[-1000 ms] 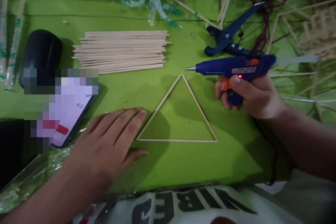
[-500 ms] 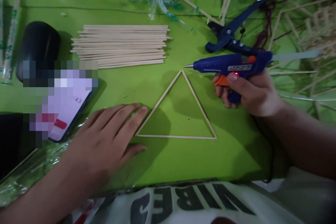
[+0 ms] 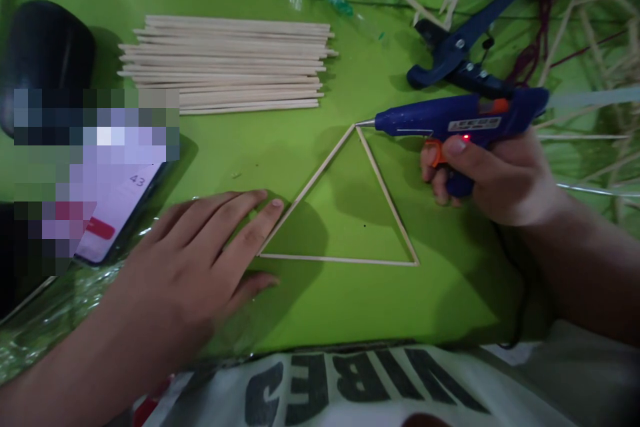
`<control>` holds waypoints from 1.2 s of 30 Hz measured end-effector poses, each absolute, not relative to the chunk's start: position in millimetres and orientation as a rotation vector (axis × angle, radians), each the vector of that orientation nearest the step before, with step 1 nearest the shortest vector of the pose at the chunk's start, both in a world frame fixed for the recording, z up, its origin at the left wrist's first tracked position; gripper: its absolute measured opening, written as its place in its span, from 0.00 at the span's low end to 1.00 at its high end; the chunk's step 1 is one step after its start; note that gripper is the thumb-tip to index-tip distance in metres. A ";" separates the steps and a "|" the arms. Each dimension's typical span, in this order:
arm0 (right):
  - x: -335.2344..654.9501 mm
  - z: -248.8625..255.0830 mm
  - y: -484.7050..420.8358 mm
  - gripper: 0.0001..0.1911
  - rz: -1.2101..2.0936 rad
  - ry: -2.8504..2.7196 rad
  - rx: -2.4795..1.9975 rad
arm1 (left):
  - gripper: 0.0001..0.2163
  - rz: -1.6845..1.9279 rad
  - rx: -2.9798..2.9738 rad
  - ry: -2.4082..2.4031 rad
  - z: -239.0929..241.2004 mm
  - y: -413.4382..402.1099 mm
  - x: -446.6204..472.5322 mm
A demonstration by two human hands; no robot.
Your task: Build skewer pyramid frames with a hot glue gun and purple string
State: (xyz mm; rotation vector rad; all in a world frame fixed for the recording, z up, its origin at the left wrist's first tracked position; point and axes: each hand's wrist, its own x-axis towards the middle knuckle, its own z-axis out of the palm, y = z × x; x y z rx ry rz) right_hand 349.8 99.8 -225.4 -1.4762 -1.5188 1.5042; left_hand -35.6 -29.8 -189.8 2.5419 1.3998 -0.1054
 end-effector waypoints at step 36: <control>350.0 -230.2 98.6 0.28 1.486 -1.501 -1.376 | 0.30 -0.040 2.638 1.400 -194.5 -30.2 -35.9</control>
